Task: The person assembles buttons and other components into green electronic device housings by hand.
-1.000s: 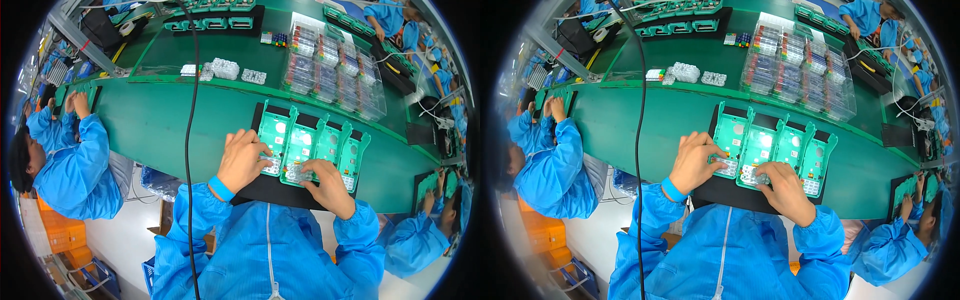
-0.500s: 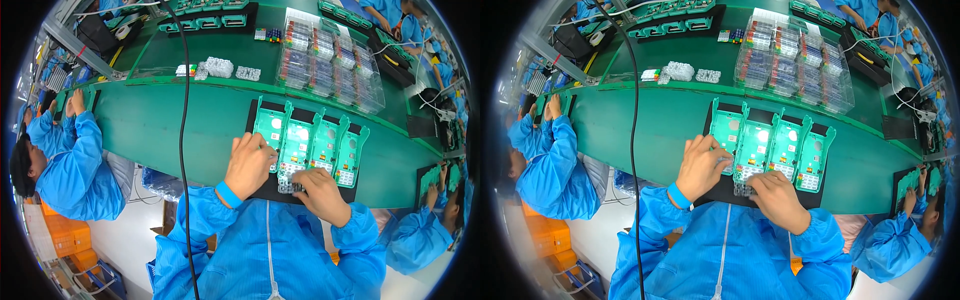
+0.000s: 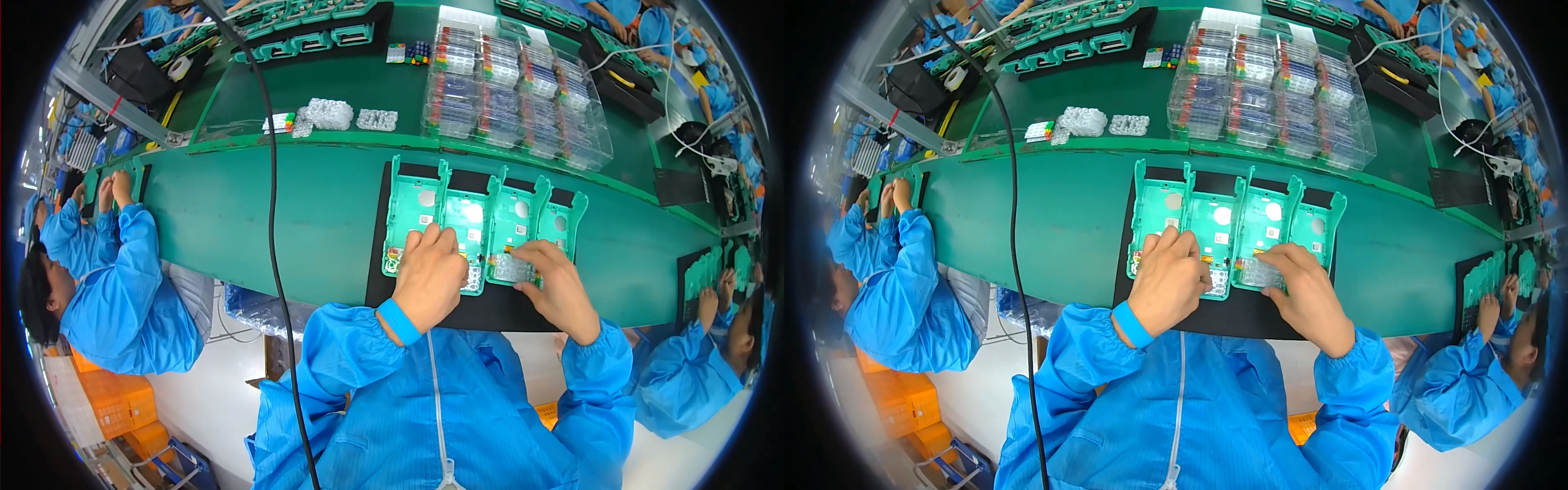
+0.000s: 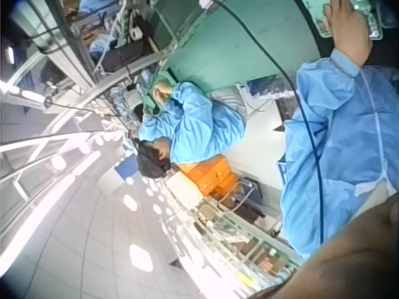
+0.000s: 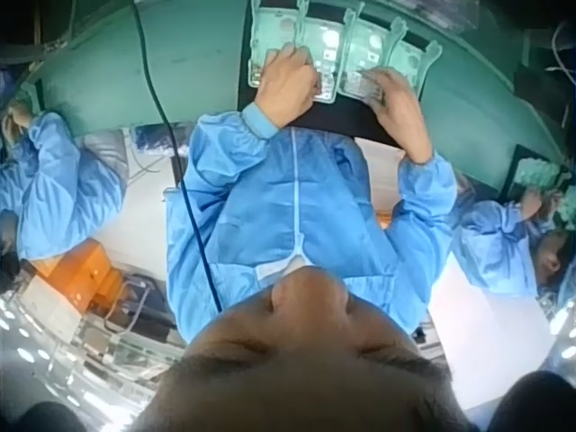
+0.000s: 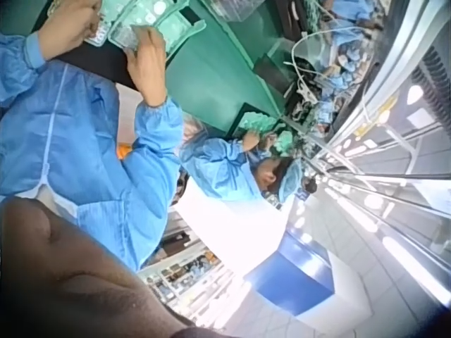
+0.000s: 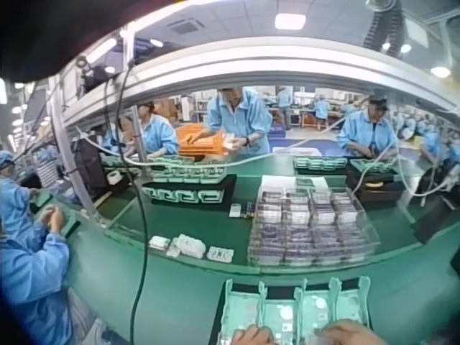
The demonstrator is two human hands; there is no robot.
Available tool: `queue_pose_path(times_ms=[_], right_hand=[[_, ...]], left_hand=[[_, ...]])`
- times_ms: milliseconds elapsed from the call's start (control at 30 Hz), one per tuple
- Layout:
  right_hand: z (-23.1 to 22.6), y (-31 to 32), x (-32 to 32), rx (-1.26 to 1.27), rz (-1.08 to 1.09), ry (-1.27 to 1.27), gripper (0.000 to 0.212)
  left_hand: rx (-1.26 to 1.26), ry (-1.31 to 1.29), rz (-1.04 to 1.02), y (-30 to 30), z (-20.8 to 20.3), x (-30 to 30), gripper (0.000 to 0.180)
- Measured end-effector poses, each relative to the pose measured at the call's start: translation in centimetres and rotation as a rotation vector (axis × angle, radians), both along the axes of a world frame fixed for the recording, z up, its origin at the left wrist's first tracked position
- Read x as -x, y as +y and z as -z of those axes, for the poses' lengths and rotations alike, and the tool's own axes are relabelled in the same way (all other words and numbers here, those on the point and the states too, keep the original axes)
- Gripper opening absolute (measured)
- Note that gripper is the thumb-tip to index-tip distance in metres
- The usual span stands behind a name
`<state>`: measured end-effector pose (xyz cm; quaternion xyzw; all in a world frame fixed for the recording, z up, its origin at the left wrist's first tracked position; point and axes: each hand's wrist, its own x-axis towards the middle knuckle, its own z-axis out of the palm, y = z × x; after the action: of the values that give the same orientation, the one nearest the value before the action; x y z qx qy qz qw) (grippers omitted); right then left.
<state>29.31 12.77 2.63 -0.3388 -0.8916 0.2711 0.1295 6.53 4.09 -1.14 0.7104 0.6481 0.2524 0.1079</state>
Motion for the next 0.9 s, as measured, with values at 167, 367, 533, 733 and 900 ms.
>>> queue_pose_path(times_ms=[167, 367, 533, 733, 900], right_hand=[[-1.3, -1.2, -0.8, -0.118, 0.012, 0.049, 0.050], [-1.8, -2.3, -1.7, -0.072, -0.125, -0.062, 0.048], [-0.3, -1.2, -1.5, -0.105, -0.175, -0.068, 0.045], [-2.7, 1.0, -4.2, -0.027, 0.078, 0.006, 0.046], [-1.6, 1.8, -5.9, 0.028, 0.040, -0.136, 0.045]], left_hand=[[0.082, 0.020, 0.009, -0.2, 0.1, -0.2, 0.003], [0.090, 0.002, 0.023, 1.0, -1.5, -0.1, 0.005], [0.029, -0.026, 0.037, 2.6, -1.9, -0.8, 0.006], [-0.026, -0.069, 0.053, 4.3, -1.4, -3.1, 0.006], [0.084, -0.009, 0.190, 5.4, -0.5, -4.9, 0.005]])
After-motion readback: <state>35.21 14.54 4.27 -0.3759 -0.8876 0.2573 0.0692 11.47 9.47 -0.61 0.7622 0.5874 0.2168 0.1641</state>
